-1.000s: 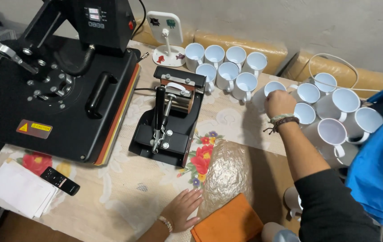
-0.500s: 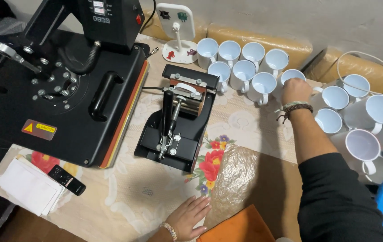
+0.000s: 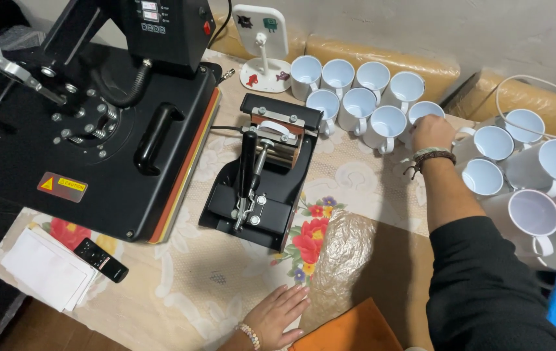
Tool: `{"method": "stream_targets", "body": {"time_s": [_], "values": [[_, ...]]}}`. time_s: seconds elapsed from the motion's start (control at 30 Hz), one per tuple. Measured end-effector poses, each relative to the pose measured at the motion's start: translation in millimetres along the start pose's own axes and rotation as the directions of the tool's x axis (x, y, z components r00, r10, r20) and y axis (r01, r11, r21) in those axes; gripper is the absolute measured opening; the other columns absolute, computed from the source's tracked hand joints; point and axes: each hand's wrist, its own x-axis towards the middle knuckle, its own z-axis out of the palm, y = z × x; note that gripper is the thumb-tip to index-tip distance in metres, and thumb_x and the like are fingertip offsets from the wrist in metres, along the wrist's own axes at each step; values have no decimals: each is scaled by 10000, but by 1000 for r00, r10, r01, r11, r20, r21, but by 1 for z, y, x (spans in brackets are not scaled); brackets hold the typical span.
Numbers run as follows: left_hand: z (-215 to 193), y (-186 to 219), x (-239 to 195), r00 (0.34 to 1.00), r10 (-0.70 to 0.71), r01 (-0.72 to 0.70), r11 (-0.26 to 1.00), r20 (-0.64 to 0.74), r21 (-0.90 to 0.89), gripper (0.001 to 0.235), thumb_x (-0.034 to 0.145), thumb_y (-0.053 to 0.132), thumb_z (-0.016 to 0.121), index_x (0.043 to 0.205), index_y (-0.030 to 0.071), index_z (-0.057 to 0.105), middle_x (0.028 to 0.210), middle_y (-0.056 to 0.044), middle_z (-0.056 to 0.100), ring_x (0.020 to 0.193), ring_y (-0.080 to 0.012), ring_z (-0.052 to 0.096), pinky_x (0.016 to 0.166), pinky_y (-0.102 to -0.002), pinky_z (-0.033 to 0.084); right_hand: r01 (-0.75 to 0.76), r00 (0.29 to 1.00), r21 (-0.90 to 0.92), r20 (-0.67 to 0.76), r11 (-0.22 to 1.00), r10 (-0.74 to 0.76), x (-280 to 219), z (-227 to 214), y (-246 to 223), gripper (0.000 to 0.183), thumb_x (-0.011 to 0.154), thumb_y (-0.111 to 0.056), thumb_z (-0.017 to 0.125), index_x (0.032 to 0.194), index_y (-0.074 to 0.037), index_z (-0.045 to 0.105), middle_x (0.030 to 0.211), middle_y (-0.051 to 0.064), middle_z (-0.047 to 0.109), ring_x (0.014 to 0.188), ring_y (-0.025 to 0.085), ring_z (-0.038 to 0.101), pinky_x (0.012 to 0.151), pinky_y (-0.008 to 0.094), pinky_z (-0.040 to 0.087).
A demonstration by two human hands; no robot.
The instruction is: Preparing ceramic mugs for printing by applying designs and using a mug heat press.
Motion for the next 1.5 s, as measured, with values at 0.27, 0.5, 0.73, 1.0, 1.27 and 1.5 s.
{"method": "stream_targets", "body": {"time_s": [0.27, 0.5, 0.73, 1.0, 1.27, 1.5], "values": [[-3, 0, 2, 996, 61, -57, 996, -63, 62, 624, 1002, 417, 505, 1449, -16, 454, 1591, -209, 338, 1464, -350, 293, 1184, -504, 179, -117, 993, 281, 56, 952, 106, -79, -95, -43, 347, 947, -372, 679, 1174, -111, 652, 877, 137, 741, 819, 386, 703, 638, 516, 539], [-6, 9, 5, 977, -91, 73, 993, 195, 94, 708, 1026, 515, 366, 1552, 51, 271, 1654, -152, 173, 1515, -288, 142, 1206, -495, 67, 194, 956, 743, 4, 641, -294, -288, -230, -72, 222, 932, -298, 640, 1035, -166, 786, 949, 15, 807, 781, 170, 759, 730, 334, 592], [15, 3, -2, 998, -13, 5, 992, 67, 125, 725, 1040, 533, 278, 1579, 53, 205, 1654, -162, 172, 1524, -288, 129, 1215, -469, 38, 84, 945, 708, 167, 701, -282, -411, -233, -41, 210, 899, -349, 670, 977, -210, 807, 947, -52, 811, 722, 168, 769, 694, 317, 576], [5, 7, 2, 989, -78, 64, 992, 128, 111, 714, 1037, 521, 284, 1585, 76, 182, 1666, -137, 128, 1531, -263, 92, 1218, -448, 18, -48, 981, 377, 190, 925, -26, -296, -224, 4, 222, 914, -392, 688, 915, -203, 805, 828, 6, 777, 716, 181, 716, 613, 348, 594], [27, -11, -1, 999, 38, -35, 989, -18, 146, 666, 1028, 480, 431, 1508, 22, 388, 1609, -178, 299, 1478, -332, 249, 1178, -493, 156, -109, 993, -87, 36, 990, 113, -79, -68, 84, 227, 881, -317, 614, 884, -149, 768, 842, 97, 740, 906, 335, 616, 659, 419, 520], [9, -9, 10, 957, -64, 45, 996, 283, 73, 719, 1037, 495, 385, 1559, 18, 255, 1656, -183, 138, 1511, -331, 112, 1195, -482, 58, -349, 870, -265, 265, 899, 416, -21, -45, 85, 359, 933, -319, 517, 1156, -132, 729, 1144, 107, 733, 1108, 326, 569, 821, 478, 453]]}}
